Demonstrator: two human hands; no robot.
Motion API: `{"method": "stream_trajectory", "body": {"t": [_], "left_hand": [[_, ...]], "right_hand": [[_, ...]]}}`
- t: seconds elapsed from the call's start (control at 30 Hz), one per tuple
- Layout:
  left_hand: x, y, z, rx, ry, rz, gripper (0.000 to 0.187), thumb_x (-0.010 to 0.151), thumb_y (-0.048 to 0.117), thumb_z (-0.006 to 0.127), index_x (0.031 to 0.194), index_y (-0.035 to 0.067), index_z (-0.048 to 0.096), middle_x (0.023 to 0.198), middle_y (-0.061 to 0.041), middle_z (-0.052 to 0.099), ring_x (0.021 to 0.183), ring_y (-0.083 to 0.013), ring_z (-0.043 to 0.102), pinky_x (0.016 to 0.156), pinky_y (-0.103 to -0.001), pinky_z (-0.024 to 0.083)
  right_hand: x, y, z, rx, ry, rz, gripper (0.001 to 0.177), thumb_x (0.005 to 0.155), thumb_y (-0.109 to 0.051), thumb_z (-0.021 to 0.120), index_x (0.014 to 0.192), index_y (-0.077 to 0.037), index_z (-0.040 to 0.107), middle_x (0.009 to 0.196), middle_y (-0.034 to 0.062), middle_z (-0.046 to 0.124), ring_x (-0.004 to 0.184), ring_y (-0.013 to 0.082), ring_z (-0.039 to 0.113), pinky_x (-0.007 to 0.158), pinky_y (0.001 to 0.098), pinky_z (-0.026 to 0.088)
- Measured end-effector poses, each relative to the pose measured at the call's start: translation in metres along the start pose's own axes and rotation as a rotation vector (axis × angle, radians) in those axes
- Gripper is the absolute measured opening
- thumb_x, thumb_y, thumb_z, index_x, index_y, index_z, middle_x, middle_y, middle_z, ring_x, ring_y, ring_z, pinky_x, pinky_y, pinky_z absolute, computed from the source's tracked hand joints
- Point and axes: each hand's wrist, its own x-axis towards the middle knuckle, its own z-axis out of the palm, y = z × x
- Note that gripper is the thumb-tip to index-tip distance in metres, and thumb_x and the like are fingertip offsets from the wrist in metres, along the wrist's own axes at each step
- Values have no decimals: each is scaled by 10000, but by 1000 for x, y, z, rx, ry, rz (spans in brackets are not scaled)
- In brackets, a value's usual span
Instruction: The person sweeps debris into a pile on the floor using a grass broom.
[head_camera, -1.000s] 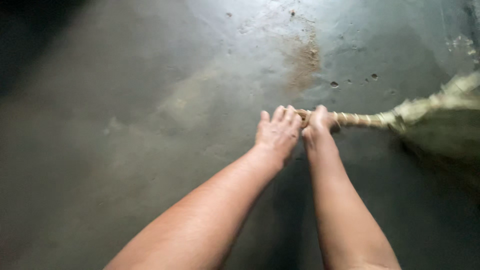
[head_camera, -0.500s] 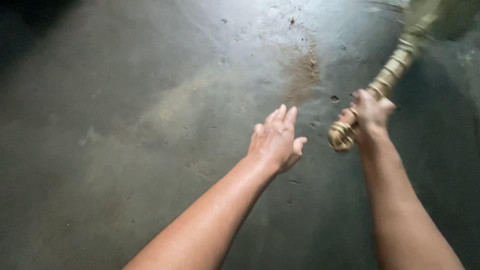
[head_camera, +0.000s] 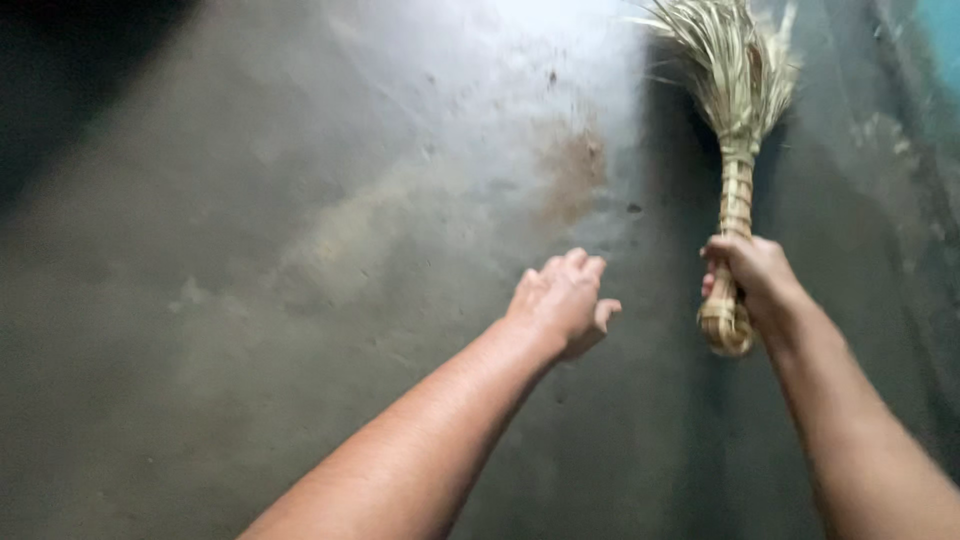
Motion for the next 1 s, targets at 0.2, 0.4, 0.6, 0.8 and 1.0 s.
{"method": "stream_trajectory", "body": {"t": [0.2, 0.4, 0.6, 0.8, 1.0], "left_hand": [[-2, 12, -33, 102, -58, 115, 533, 916, 411, 668, 1346, 118, 548, 1369, -100, 571, 1298, -294, 549, 1024, -489, 478], [-1, 2, -70, 449, -263, 239, 483, 880, 198, 677, 1342, 137, 552, 1350, -74, 581, 1288, -236, 562, 979, -457, 507], [11, -10, -82, 329, -159, 240, 478, 861, 242, 698, 1307, 136, 561, 1346, -73, 594, 1290, -245, 566, 1002, -502, 474], [12, -38, -68, 267, -47, 197, 442, 850, 272, 733, 1236, 109, 590, 1259, -92, 634, 1235, -269, 609, 985, -528, 494], [3, -76, -64, 361, -157, 154, 456, 787, 201, 742, 1213, 118, 604, 1272, -72, 617, 1249, -252, 597, 967, -523, 496]], "right_hand": [[-19, 42, 23, 374, 338, 59, 193, 897, -53, 614, 1034, 24, 503, 740, 120, 554, 564, 231, 608, 506, 412, 566], [-26, 86, 62, 553, 410, 179, 374, 896, -26, 575, 1168, 69, 337, 918, 194, 595, 663, 305, 701, 564, 457, 638], [-19, 26, 145, -5, 14, 43, 263, 868, -60, 633, 1116, 11, 580, 846, 120, 657, 684, 259, 667, 549, 433, 534], [-12, -127, 68, -375, -130, 142, 215, 885, -224, 695, 972, -29, 709, 780, 117, 674, 641, 216, 651, 572, 385, 553], [-95, -115, 63, -625, 25, -168, 307, 884, -182, 677, 1063, 21, 531, 786, 168, 649, 558, 267, 659, 497, 436, 587]]}}
